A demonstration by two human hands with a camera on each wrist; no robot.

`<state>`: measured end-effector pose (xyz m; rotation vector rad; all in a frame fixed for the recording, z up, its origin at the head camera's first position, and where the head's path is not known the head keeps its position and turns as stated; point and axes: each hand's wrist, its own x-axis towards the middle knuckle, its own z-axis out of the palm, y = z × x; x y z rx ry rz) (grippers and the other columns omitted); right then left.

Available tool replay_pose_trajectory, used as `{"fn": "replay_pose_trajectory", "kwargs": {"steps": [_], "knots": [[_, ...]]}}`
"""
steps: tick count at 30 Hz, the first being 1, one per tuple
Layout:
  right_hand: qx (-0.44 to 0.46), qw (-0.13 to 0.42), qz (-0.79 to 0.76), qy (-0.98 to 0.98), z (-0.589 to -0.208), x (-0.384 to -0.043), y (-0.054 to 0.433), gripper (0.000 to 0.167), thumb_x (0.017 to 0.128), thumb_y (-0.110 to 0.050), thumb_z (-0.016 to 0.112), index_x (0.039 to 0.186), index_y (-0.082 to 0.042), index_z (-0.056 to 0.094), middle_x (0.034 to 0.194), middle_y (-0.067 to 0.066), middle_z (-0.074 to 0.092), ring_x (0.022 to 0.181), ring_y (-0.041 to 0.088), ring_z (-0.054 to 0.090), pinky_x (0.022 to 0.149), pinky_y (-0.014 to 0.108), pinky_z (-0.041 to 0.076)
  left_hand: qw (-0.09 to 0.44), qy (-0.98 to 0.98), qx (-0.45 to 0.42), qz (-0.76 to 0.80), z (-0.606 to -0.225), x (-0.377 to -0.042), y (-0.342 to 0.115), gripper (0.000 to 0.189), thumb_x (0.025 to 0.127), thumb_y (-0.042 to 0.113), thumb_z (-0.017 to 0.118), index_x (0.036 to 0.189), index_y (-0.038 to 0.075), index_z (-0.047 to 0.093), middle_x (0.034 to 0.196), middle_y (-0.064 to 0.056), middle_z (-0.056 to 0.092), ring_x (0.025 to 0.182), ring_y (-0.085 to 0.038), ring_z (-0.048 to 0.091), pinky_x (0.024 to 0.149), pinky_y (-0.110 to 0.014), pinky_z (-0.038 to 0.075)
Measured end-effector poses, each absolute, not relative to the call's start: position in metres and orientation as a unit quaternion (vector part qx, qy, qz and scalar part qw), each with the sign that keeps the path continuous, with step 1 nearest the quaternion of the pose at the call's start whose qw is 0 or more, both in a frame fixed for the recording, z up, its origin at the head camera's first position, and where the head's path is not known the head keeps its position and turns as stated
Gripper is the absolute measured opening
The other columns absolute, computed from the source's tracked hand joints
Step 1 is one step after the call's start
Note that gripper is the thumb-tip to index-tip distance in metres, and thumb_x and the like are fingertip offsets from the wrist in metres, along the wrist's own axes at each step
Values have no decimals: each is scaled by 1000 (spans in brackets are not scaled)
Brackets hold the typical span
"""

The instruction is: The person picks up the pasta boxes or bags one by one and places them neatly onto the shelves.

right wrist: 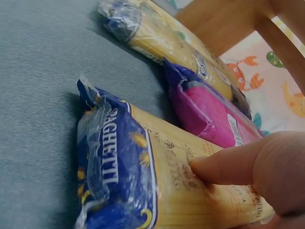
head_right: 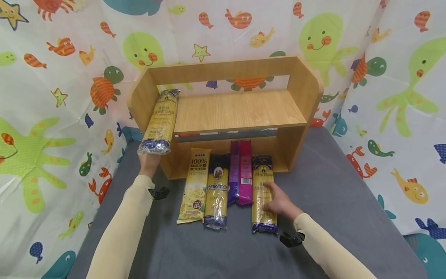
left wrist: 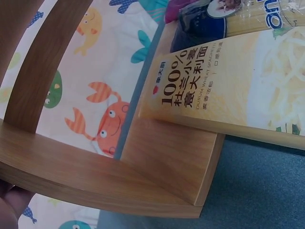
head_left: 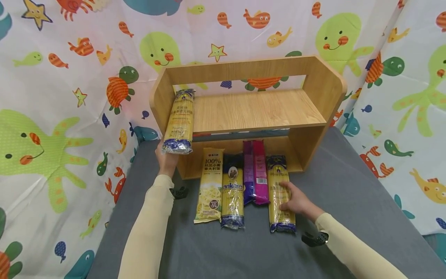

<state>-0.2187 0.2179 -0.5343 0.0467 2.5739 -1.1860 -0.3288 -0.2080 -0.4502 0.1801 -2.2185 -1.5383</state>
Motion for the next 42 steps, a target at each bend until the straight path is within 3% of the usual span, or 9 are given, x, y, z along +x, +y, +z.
{"fn": "replay_pose_trajectory", "kwargs": {"steps": [5,12,25,32,42], "knots": [[11,141,-421,896,-534,-212,217,90,72,0,84,150,-3,39,132,33,53,102,36,59,84,46,52,214,-791,69,-569,-451,-329,-209,57,102,53,50,146,17,54,138,-8,64,106,-19,56,79,-25,44],[34,158,-450,879,-538,-206,221,90,77,0,82,154,-8,36,140,34,48,108,37,58,84,43,52,210,-778,69,-588,-452,-330,-209,56,103,53,50,147,18,54,139,-8,64,105,-17,56,78,-24,44],[48,188,-551,811,-538,-192,228,93,79,7,75,158,-6,28,118,33,62,88,26,67,73,40,57,207,-778,70,-589,-452,-330,-209,59,102,56,51,148,20,52,144,-5,62,112,-19,57,81,-22,46],[34,195,-591,782,-538,-183,230,95,78,10,71,159,-4,24,113,33,63,85,26,68,72,41,58,208,-758,74,-614,-453,-331,-209,56,103,54,49,147,20,54,141,-6,64,105,-16,57,73,-19,45],[20,208,-656,725,-539,-174,238,94,82,7,67,161,-4,15,102,17,69,85,23,71,74,40,59,212,-779,70,-586,-453,-331,-209,58,102,56,50,147,20,54,140,-7,64,107,-19,57,77,-24,44]]}}
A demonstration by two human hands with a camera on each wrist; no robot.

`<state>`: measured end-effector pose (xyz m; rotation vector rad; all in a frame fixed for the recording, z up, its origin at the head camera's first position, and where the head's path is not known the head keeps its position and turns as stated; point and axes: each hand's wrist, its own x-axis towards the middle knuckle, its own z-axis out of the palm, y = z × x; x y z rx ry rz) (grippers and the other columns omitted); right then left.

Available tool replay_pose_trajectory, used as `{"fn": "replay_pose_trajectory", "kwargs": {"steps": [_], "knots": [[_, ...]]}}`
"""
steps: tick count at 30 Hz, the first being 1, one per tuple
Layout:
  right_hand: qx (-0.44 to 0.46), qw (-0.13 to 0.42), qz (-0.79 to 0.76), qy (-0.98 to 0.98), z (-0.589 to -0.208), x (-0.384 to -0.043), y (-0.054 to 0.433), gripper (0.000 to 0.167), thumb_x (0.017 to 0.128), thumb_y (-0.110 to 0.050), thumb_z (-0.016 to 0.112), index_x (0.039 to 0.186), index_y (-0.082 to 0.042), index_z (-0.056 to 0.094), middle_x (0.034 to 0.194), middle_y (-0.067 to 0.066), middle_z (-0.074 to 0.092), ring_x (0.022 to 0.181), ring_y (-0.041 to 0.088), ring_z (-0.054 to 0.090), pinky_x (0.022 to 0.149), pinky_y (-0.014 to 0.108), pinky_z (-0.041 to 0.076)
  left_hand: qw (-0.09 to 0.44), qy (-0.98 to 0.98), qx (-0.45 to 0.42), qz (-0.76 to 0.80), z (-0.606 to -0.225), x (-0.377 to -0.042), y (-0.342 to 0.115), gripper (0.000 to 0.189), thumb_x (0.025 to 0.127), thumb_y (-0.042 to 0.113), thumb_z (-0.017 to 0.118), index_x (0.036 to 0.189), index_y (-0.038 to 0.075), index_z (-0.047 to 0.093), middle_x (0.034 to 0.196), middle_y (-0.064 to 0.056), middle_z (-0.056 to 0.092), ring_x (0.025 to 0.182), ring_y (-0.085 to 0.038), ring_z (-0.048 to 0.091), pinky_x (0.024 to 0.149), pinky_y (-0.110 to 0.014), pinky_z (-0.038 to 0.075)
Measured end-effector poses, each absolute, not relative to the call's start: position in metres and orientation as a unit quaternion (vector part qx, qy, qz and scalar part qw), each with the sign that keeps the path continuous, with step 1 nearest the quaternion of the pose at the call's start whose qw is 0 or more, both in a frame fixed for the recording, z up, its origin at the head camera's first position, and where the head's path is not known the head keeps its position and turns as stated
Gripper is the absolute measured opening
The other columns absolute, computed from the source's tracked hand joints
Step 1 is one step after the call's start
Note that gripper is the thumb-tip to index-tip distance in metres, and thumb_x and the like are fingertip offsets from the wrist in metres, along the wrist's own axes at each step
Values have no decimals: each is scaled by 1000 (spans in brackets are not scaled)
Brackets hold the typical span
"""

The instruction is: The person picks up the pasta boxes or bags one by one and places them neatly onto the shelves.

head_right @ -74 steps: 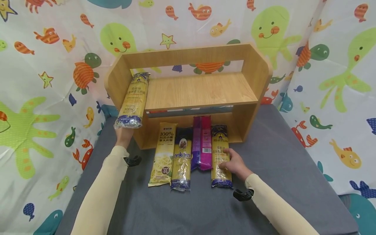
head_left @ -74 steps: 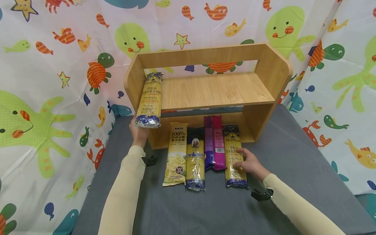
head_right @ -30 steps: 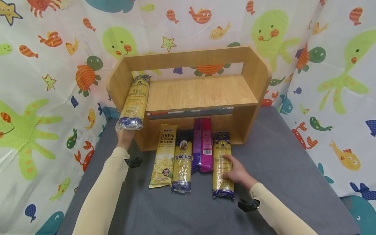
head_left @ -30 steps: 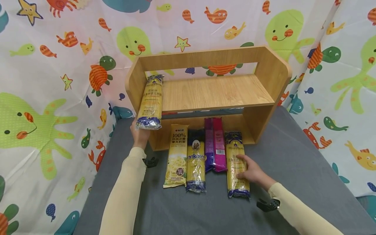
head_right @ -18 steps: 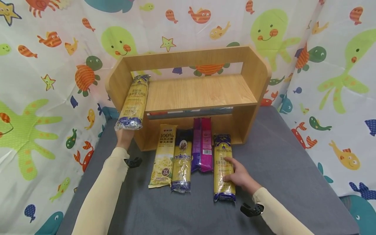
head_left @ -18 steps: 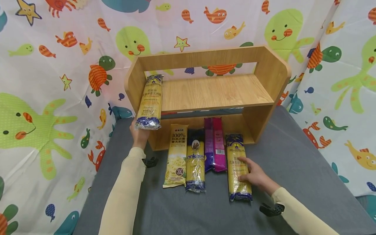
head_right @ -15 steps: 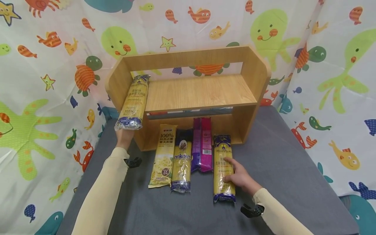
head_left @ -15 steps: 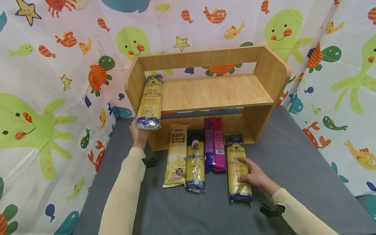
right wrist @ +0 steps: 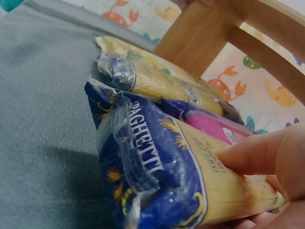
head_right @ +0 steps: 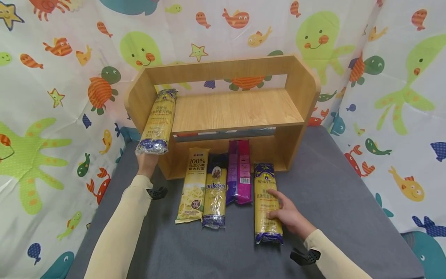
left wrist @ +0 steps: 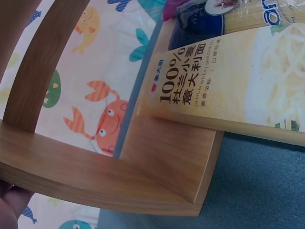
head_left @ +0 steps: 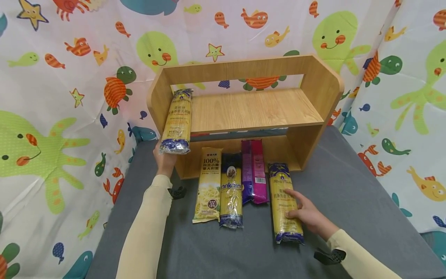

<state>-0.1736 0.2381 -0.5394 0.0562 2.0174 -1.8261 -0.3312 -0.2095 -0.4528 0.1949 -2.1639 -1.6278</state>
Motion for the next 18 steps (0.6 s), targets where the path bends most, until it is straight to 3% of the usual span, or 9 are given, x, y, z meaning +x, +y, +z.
{"fn": "replay_pose_trajectory", "kwargs": {"steps": [10,18], "knots": [[0,238,-701,672,-524,-159,249,92,92,3,63,161,-2,3,110,3,68,94,16,72,79,37,60,199,-785,73,-582,-454,-332,-207,65,98,63,51,149,23,51,142,-4,63,106,-19,58,77,-26,46],[-26,246,-724,644,-498,-152,250,86,94,4,60,160,-7,6,116,1,65,99,18,72,82,38,60,206,-773,70,-596,-455,-332,-210,61,100,59,51,149,23,52,141,-3,64,105,-17,58,74,-22,46]]}}
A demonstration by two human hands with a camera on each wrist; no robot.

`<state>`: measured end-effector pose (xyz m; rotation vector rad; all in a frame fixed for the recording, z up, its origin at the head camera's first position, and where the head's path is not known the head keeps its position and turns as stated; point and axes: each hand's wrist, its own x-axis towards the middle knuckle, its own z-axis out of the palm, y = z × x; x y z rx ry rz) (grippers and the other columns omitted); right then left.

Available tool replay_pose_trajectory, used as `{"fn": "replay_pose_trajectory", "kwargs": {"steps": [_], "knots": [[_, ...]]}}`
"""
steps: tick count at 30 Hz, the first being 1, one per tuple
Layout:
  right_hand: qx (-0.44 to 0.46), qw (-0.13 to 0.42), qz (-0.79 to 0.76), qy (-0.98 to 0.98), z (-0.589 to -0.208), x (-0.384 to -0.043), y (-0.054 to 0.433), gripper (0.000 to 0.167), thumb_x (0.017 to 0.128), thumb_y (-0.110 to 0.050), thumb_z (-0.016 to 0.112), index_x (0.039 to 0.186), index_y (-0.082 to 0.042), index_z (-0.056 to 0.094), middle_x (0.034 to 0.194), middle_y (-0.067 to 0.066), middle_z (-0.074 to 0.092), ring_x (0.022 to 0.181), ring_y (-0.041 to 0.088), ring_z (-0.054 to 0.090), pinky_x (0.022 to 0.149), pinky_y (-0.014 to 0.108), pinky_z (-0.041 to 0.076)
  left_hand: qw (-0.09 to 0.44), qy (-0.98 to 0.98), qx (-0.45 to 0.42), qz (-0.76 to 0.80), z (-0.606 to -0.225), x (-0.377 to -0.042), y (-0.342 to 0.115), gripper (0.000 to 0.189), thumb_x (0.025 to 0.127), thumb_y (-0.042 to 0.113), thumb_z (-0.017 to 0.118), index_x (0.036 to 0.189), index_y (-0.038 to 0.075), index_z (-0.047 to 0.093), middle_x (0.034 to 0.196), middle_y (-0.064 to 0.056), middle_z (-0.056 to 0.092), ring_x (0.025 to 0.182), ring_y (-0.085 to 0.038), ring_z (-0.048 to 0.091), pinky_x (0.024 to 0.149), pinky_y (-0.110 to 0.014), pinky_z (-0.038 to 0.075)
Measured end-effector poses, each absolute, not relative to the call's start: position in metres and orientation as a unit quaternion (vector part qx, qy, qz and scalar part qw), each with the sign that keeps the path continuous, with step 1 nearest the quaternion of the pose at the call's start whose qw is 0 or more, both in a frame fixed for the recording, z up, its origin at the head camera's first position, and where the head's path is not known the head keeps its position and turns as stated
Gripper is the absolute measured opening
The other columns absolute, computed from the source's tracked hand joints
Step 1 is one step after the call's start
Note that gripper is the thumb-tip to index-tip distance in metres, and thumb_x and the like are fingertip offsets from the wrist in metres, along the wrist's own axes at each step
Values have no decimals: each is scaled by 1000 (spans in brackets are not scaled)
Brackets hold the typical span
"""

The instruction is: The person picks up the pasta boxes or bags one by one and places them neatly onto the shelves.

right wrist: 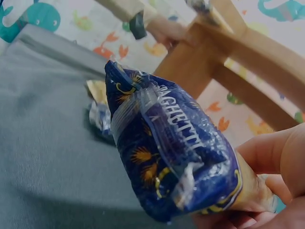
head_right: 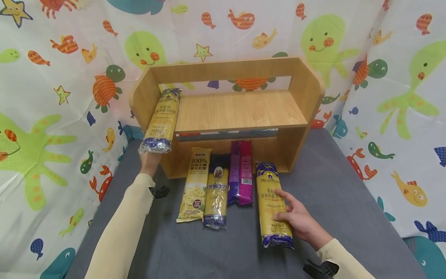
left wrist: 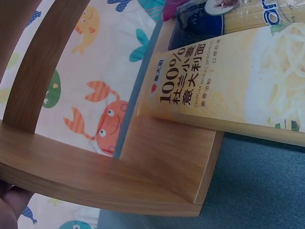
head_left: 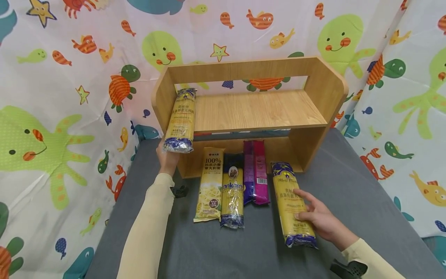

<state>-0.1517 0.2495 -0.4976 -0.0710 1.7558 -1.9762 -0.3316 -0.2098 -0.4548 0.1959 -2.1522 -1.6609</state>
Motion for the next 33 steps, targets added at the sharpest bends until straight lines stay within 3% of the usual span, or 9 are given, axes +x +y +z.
{"fn": "replay_pose_trajectory", "kwargs": {"steps": [5,12,26,33], "knots": [[-61,257,-737,622,-483,-146,249,78,95,5,58,158,-21,18,119,1,65,103,19,71,83,39,60,213,-778,70,-586,-454,-332,-210,59,101,56,51,148,21,52,141,-5,64,104,-16,58,74,-21,45],[-109,293,-739,597,-457,-141,239,74,97,3,56,155,-30,25,124,5,64,105,22,72,84,40,60,233,-791,64,-562,-452,-328,-209,51,104,45,52,145,15,57,130,-13,69,86,-15,55,66,-22,40],[-193,318,-707,602,-380,-144,203,72,97,2,57,158,-23,26,126,14,58,103,26,72,83,43,60,224,-791,70,-565,-452,-329,-207,54,102,50,52,146,18,56,132,-10,68,93,-18,55,72,-27,41],[-208,296,-688,628,-341,-159,179,78,94,0,62,159,-13,21,126,16,56,104,25,71,83,42,61,223,-790,60,-568,-451,-326,-208,54,102,49,52,145,16,56,135,-12,66,102,-22,56,81,-32,43]]}}
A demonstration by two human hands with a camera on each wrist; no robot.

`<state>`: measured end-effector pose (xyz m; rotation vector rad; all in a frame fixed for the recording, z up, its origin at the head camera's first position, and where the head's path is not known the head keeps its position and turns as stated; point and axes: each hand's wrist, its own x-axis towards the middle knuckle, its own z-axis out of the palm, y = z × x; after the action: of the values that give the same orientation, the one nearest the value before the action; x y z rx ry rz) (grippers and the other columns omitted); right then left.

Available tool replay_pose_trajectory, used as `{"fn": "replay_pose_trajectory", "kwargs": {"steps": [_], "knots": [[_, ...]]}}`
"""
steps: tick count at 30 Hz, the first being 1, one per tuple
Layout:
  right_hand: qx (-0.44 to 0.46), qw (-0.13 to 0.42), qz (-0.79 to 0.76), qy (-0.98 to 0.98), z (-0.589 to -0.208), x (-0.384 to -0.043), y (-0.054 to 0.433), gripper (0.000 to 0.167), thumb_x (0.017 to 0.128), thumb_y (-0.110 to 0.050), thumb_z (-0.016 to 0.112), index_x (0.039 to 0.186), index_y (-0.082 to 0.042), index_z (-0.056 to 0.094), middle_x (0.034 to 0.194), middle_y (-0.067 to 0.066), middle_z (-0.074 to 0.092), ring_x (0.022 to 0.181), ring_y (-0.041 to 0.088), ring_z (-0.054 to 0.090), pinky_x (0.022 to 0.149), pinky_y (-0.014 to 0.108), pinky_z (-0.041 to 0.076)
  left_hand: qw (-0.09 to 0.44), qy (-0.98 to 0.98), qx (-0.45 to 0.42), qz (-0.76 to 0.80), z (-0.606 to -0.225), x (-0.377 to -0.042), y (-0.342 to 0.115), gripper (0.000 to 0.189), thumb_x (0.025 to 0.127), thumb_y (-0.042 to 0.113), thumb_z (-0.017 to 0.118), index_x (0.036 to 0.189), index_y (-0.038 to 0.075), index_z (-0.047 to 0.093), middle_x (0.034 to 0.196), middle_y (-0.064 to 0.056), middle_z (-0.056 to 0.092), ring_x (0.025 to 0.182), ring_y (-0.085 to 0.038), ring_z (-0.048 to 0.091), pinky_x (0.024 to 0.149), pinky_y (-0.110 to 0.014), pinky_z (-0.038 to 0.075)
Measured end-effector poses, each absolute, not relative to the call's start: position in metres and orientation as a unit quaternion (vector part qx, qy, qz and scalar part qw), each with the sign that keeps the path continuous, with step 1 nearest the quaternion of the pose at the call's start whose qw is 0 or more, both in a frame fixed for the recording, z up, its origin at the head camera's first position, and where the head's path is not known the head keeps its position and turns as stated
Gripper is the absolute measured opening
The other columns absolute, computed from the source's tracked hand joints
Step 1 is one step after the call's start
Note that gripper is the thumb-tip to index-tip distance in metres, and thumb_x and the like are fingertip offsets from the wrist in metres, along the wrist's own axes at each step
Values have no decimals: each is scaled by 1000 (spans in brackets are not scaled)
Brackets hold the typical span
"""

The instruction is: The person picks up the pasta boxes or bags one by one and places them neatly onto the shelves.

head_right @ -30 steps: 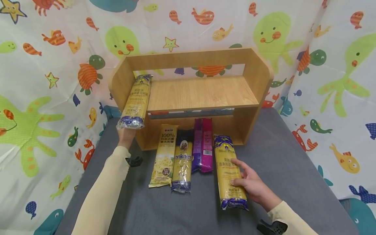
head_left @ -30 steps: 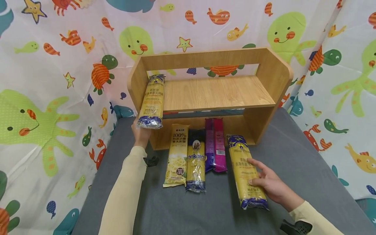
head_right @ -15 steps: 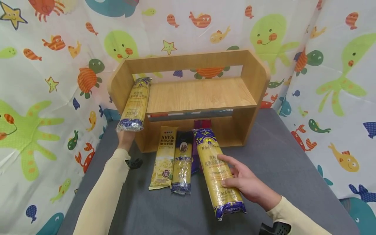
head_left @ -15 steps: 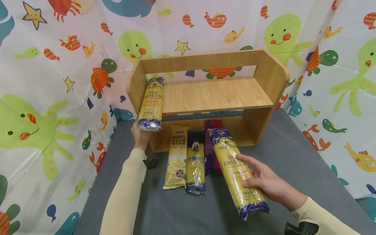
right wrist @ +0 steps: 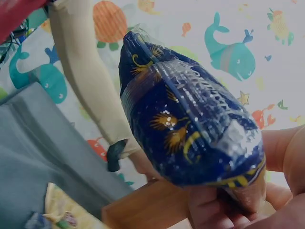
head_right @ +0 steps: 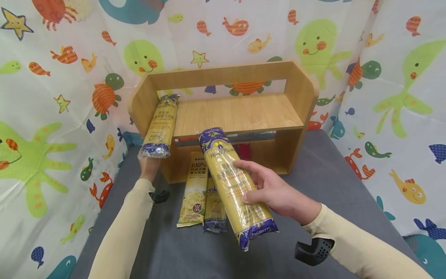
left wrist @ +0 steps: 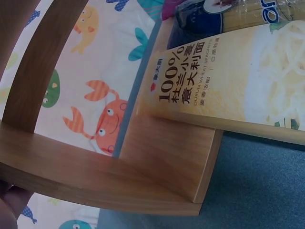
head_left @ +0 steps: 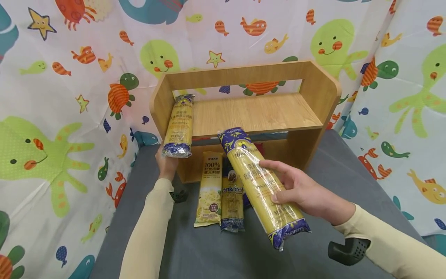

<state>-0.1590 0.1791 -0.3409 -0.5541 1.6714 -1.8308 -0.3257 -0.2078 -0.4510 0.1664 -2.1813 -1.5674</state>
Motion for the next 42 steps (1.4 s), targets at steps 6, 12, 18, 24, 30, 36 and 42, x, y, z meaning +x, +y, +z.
{"fn": "replay_pose_trajectory", "kwargs": {"steps": [6,12,18,24,30,36,42], "knots": [[-201,267,-696,636,-325,-187,147,82,90,7,60,160,-9,20,136,18,47,108,22,67,84,39,60,219,-787,72,-573,-457,-326,-214,53,100,47,54,142,15,57,134,-12,66,104,-22,57,85,-33,44],[-149,256,-700,649,-323,-213,115,84,91,9,57,162,-15,19,144,23,44,109,21,66,84,39,60,210,-789,94,-570,-463,-325,-215,50,100,43,55,142,16,58,132,-13,67,103,-23,58,83,-34,44],[-110,249,-702,658,-322,-235,91,82,94,9,56,162,-20,21,142,25,50,101,21,70,81,37,60,212,-792,91,-565,-463,-325,-215,50,102,44,53,143,15,57,132,-13,67,106,-23,58,85,-34,44],[-73,238,-699,670,-323,-258,68,82,93,8,56,161,-25,24,145,22,48,113,29,64,86,39,58,209,-792,92,-566,-459,-324,-215,49,102,42,54,143,16,56,134,-12,67,106,-23,58,84,-34,44],[-60,227,-689,686,-317,-282,46,84,92,11,56,162,-22,23,150,22,44,119,32,58,99,45,52,217,-795,90,-559,-455,-324,-215,48,103,39,54,144,14,56,134,-14,67,106,-26,60,84,-36,45],[-40,217,-666,712,-306,-302,31,83,94,7,59,162,-25,24,147,18,47,119,35,62,100,51,53,230,-804,82,-542,-455,-325,-213,48,101,37,52,141,10,58,129,-18,68,103,-30,59,86,-41,46],[-30,211,-652,728,-298,-316,25,81,95,2,62,161,-27,25,141,16,52,114,33,65,93,46,58,234,-806,71,-539,-453,-327,-209,47,102,37,53,138,9,59,126,-18,69,101,-30,60,83,-39,46]]}}
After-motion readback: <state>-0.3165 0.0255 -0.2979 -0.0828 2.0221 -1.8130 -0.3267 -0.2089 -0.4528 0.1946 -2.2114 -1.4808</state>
